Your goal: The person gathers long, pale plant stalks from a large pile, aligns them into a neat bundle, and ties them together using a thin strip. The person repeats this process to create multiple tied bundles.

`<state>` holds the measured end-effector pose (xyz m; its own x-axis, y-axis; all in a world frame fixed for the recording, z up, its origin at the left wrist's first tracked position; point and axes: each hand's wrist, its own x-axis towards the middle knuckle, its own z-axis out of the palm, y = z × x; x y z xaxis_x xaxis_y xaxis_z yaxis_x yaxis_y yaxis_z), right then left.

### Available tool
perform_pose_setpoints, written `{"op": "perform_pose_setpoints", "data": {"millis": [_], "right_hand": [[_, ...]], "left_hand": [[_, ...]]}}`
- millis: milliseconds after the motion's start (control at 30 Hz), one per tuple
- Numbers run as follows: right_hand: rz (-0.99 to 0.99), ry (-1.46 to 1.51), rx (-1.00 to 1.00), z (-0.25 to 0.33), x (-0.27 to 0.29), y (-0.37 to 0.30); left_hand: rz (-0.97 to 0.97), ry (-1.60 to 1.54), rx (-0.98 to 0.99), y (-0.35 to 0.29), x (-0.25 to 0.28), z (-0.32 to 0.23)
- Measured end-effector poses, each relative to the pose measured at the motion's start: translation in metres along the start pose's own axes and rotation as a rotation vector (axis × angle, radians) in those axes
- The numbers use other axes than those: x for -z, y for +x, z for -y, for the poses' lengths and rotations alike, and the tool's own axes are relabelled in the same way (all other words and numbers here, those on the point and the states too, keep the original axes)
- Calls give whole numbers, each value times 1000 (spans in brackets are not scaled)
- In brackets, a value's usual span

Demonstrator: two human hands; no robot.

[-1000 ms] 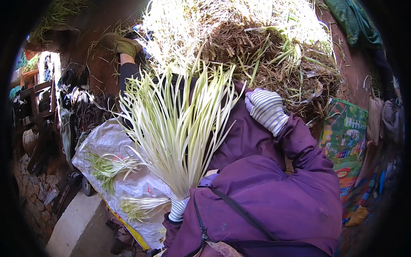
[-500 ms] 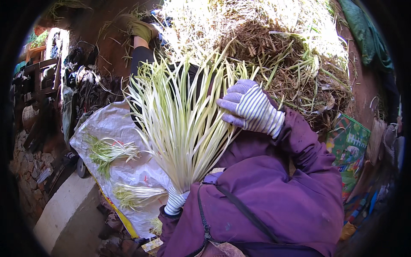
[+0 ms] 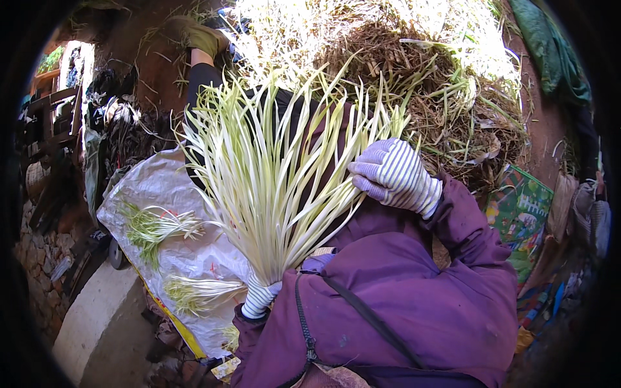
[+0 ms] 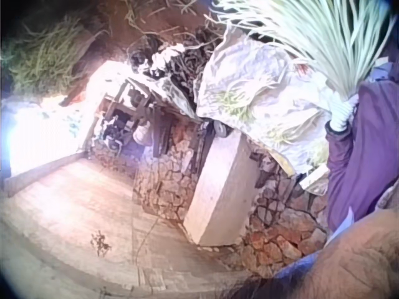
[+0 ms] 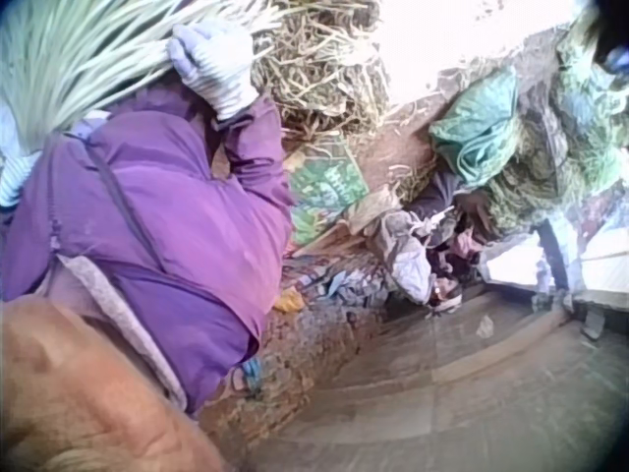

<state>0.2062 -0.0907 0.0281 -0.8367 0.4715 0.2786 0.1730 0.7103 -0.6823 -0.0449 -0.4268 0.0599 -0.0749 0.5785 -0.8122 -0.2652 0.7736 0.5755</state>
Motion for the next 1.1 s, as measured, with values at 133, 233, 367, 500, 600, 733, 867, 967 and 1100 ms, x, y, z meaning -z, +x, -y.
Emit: {"op": "perform_pose_setpoints", "data": {"millis": [133,233,367,500,600,733,867,967,1100], "right_hand": [[35,-45,-74,5,0,10],[86,-153,-75,11,0,20],[55,-272,-4,14,-9,26],[173,-253,182,19,-13,34],[291,-265,226,13,-14,40],[342,-336,308,12,-12,52],[374,-361,355,5,-22,48],[367,-348,362,4,-22,48],[423,-310,360,3,-23,45]], "left_hand": [[-5,36,10,-1,1,5],[30,50,59,1,7,11],[-10,-15,27,-1,1,9],[-52,25,-11,-1,1,8],[21,23,61,-2,6,12],[2,62,69,-1,4,11],[11,47,36,1,6,19],[-8,39,27,1,5,19],[-33,44,52,-2,1,5]]}}
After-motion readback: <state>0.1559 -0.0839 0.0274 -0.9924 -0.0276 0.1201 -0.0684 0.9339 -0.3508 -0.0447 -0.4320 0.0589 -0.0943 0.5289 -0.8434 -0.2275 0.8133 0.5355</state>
